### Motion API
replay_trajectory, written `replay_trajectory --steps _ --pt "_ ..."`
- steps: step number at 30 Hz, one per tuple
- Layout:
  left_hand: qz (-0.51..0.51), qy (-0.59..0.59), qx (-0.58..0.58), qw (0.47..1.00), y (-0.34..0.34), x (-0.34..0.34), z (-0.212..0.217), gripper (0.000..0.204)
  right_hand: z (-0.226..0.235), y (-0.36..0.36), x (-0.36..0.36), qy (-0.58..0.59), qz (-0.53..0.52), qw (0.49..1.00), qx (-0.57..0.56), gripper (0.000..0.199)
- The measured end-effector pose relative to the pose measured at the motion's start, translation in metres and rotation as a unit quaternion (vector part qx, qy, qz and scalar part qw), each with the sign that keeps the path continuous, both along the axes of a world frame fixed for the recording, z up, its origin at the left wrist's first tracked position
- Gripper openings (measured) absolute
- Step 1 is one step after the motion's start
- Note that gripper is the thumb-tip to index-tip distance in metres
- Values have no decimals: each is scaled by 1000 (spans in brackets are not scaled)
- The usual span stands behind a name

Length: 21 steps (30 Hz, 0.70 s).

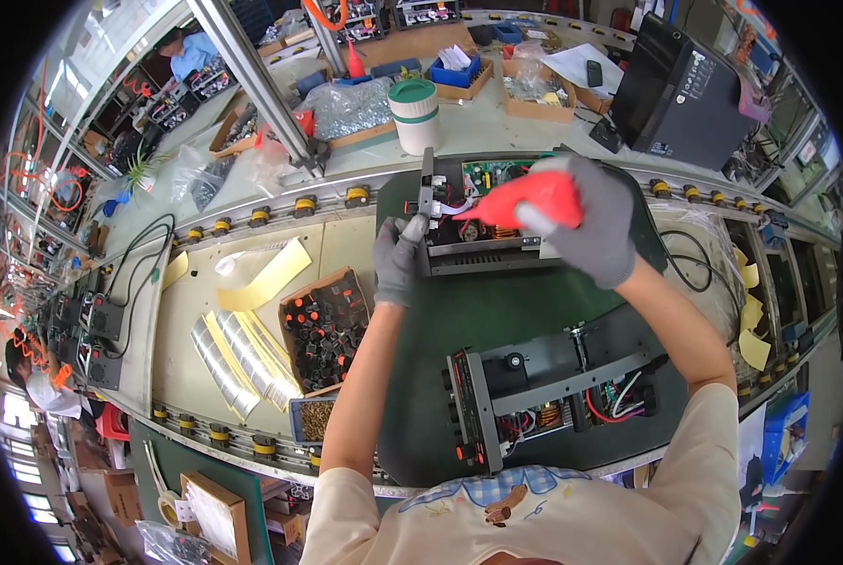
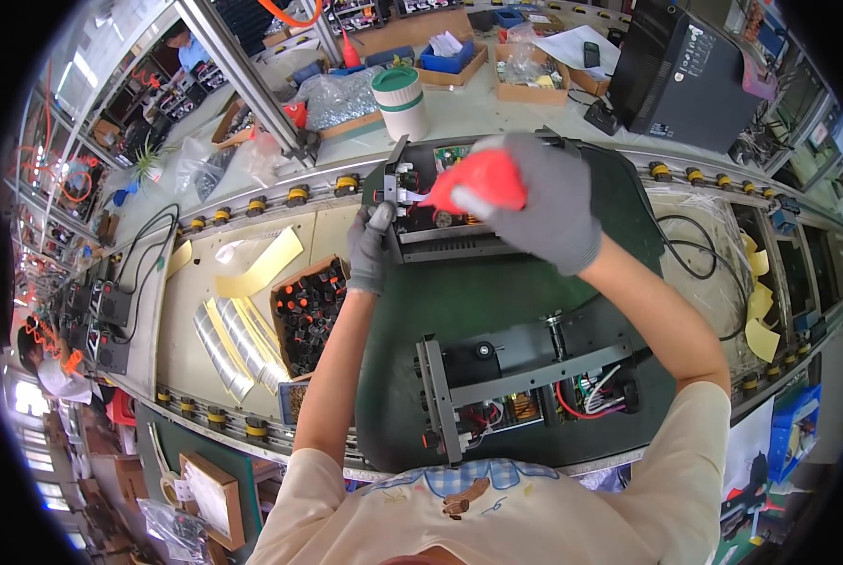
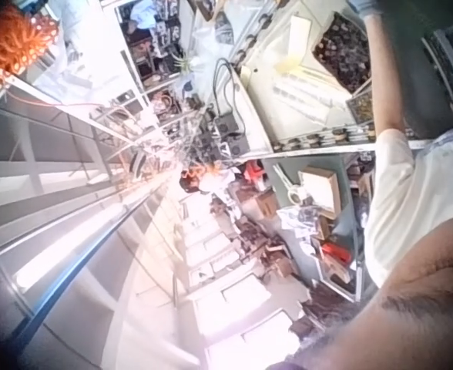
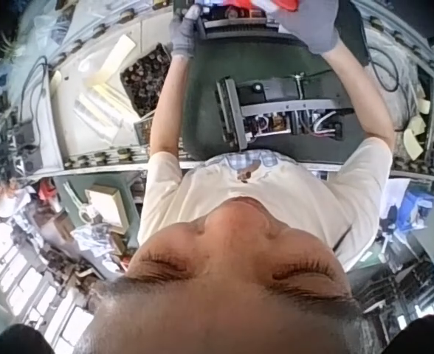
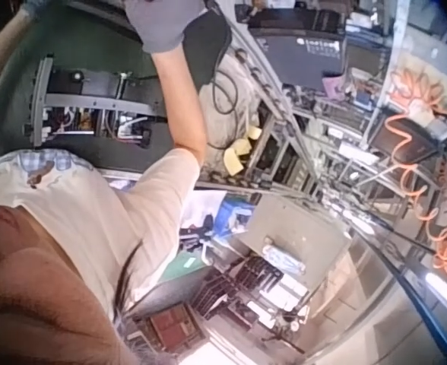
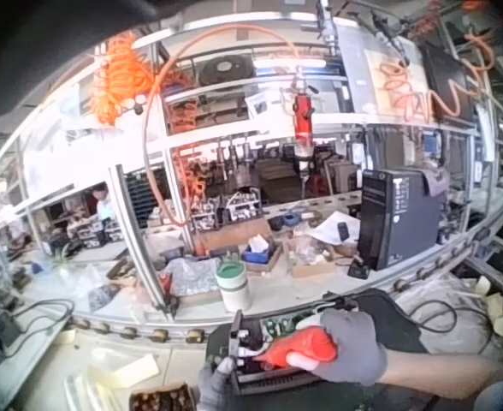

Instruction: Assembling and inspecting electronic components and power supply units on an industrial assembly line.

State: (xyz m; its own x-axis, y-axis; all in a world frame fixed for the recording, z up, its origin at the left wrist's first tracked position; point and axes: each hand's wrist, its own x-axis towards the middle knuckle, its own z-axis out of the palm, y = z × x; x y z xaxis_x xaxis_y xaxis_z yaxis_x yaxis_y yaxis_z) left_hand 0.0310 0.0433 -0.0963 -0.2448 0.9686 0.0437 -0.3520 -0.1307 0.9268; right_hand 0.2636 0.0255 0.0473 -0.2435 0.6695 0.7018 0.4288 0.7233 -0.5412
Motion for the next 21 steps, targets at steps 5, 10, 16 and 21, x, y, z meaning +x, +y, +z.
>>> replay_trajectory --steps 5,10,16,21 --pt "-13 13 -24 1000 3 1 9 31 -37 14 -13 -148 47 983 99 34" --pt "4 44 -40 998 3 0 17 31 -50 31 -30 -180 78 971 134 36" --pt "1 44 -53 998 10 -4 6 32 -48 33 -37 -181 58 975 114 33" --pt "8 7 -37 999 10 -1 11 34 -53 34 -38 -191 37 972 130 31"
